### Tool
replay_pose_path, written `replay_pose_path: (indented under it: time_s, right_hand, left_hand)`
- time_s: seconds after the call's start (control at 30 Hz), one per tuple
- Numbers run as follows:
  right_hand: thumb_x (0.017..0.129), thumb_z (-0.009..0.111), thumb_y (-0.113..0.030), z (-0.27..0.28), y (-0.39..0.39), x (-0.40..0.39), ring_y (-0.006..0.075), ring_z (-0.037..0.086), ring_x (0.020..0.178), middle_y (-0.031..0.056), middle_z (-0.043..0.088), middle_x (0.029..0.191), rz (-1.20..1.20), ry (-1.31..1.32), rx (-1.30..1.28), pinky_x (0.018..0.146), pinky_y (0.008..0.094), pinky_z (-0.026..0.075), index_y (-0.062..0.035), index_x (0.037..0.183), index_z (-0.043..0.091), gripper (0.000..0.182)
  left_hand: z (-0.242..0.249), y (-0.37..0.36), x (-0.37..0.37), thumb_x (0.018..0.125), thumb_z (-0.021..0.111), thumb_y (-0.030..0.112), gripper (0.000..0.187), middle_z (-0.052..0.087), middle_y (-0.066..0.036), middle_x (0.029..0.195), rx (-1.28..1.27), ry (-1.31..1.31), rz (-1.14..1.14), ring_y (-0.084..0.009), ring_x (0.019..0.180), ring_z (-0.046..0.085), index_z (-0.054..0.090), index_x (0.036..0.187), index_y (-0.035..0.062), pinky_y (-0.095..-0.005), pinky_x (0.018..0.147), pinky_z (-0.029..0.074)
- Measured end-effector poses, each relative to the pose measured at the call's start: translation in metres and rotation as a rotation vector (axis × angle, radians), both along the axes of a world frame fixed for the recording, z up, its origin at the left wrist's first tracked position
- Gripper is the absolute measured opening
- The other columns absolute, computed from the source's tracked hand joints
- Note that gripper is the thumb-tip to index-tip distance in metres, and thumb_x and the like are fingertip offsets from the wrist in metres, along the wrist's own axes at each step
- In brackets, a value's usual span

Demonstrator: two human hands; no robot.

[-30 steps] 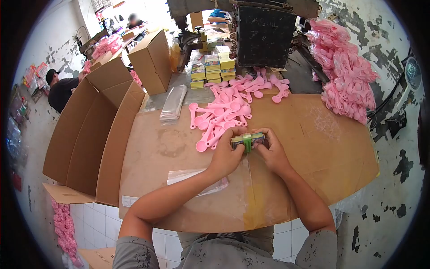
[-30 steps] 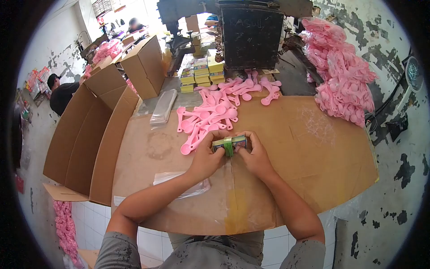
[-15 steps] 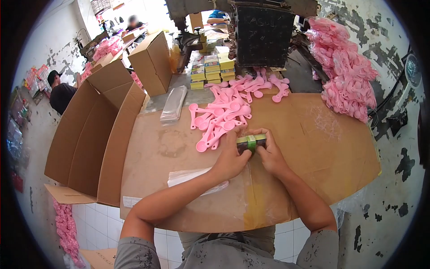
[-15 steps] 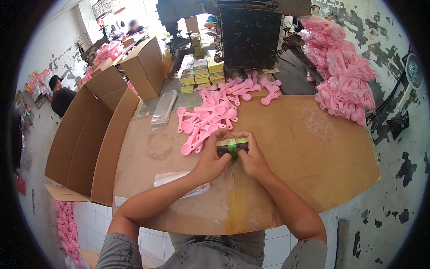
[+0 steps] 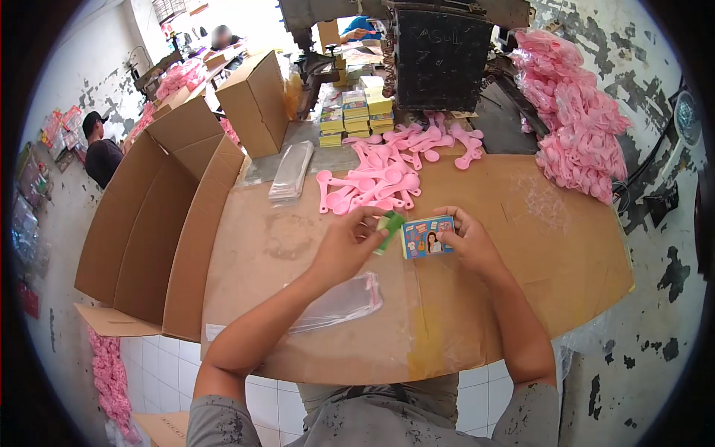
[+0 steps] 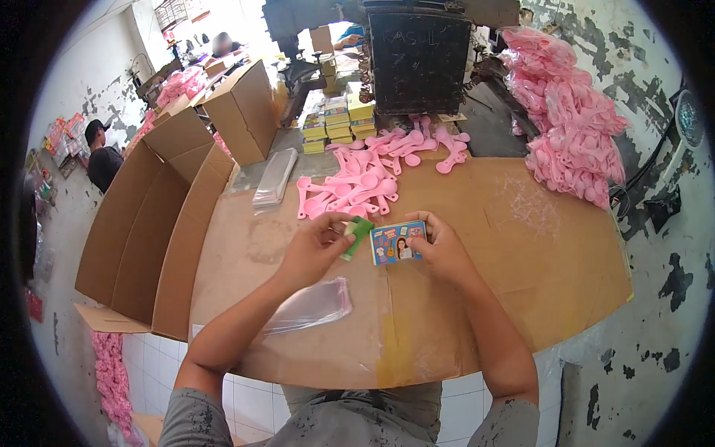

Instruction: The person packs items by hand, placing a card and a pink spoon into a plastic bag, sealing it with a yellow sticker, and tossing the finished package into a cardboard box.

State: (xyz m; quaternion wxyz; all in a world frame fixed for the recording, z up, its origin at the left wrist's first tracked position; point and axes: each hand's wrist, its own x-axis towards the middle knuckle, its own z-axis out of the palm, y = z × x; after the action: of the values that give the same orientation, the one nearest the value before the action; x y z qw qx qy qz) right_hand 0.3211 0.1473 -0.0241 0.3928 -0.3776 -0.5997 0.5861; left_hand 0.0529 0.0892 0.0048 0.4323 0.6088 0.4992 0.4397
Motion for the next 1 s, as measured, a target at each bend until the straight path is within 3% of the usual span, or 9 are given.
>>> replay_pose_path:
  time_s: [0.13,0.23,0.43,0.53,0.63,0.73,0.83,0.93,1.0]
  right_hand:
    - [0.09,0.065,-0.007,-0.009,0.0,-0.004,0.0202,0.071,0.092,0.0091,0.073,0.105,-0.108,-0.282,0.117,0.083,0.0327,0.056,0.0014,0.127,0.06,0.039]
    - [0.089,0.07,-0.011,0.008,-0.013,-0.007,0.0259,0.071,0.102,0.0146,0.071,0.116,-0.169,-0.513,0.13,0.089,0.0349,0.055,0.0002,0.125,0.063,0.039]
    - [0.088,0.075,-0.015,0.013,-0.024,-0.016,0.0284,0.063,0.121,0.0199,0.061,0.135,-0.479,-0.819,0.96,0.098,0.0399,0.051,-0.0024,0.131,0.063,0.047]
    - [0.087,0.079,-0.014,0.03,-0.048,-0.033,0.0257,0.064,0.117,0.0162,0.063,0.131,-0.017,-0.255,0.518,0.095,0.0404,0.052,-0.0043,0.135,0.063,0.051]
    - [0.088,0.08,-0.009,0.039,-0.077,-0.058,0.0214,0.067,0.112,0.012,0.067,0.124,0.197,-0.179,0.494,0.09,0.0363,0.054,-0.0054,0.134,0.063,0.049]
    - [0.09,0.079,-0.006,0.013,-0.076,-0.065,0.0157,0.068,0.102,0.0081,0.071,0.114,0.182,-0.154,0.438,0.085,0.0308,0.054,-0.0041,0.132,0.064,0.044]
    - [0.093,0.077,-0.005,0.009,-0.087,-0.074,0.0122,0.067,0.095,0.0066,0.073,0.106,0.074,0.16,0.165,0.081,0.0272,0.052,-0.001,0.129,0.066,0.038]
    - [0.095,0.077,-0.008,-0.003,-0.083,-0.072,0.0123,0.067,0.095,0.0059,0.073,0.106,0.087,0.129,0.231,0.081,0.0274,0.053,0.0004,0.13,0.065,0.038]
    - [0.096,0.076,-0.008,-0.003,-0.084,-0.066,0.0134,0.067,0.1,0.0061,0.07,0.112,0.094,-0.028,0.402,0.082,0.028,0.053,0.0005,0.131,0.064,0.038]
  left_hand:
    - [0.009,-0.011,-0.029,0.097,0.071,0.002,0.035,0.061,-0.001,0.101,0.04,0.036,0.049,-0.0079,0.092,0.065,0.061,0.131,0.0009,-0.0258,0.079,0.056]
    - [0.011,-0.029,-0.038,0.097,0.071,0.002,0.035,0.06,0.0,0.1,0.075,0.037,0.025,-0.0078,0.093,0.064,0.061,0.131,0.0019,-0.0256,0.08,0.056]
    - [0.006,-0.06,-0.034,0.098,0.073,0.004,0.039,0.067,-0.001,0.105,0.1,0.021,-0.031,-0.0087,0.097,0.067,0.06,0.134,0.0044,-0.028,0.082,0.057]
    - [0.007,-0.07,-0.029,0.097,0.073,0.004,0.041,0.071,-0.004,0.107,0.138,0.053,-0.055,-0.009,0.098,0.068,0.061,0.136,0.0039,-0.028,0.082,0.057]
    - [0.001,-0.078,-0.025,0.098,0.073,0.004,0.04,0.074,-0.006,0.105,0.208,0.059,-0.073,-0.0094,0.096,0.07,0.061,0.135,0.0024,-0.0277,0.081,0.058]
    - [0.001,-0.082,-0.025,0.098,0.072,0.004,0.036,0.074,-0.007,0.1,0.166,0.015,-0.096,-0.0098,0.092,0.071,0.062,0.133,0.0004,-0.0272,0.079,0.058]
    - [0.0,-0.082,-0.026,0.099,0.071,0.004,0.034,0.074,-0.007,0.098,0.095,-0.002,-0.137,-0.0101,0.09,0.071,0.063,0.131,-0.0012,-0.0269,0.079,0.058]
    - [-0.007,-0.081,-0.027,0.1,0.07,0.004,0.034,0.074,-0.007,0.099,0.031,0.004,-0.168,-0.0105,0.091,0.071,0.063,0.133,-0.0018,-0.0273,0.08,0.058]
    - [-0.008,-0.081,-0.028,0.101,0.069,0.003,0.036,0.074,-0.007,0.102,-0.064,0.022,-0.173,-0.0111,0.092,0.071,0.061,0.135,-0.0021,-0.0278,0.08,0.059]
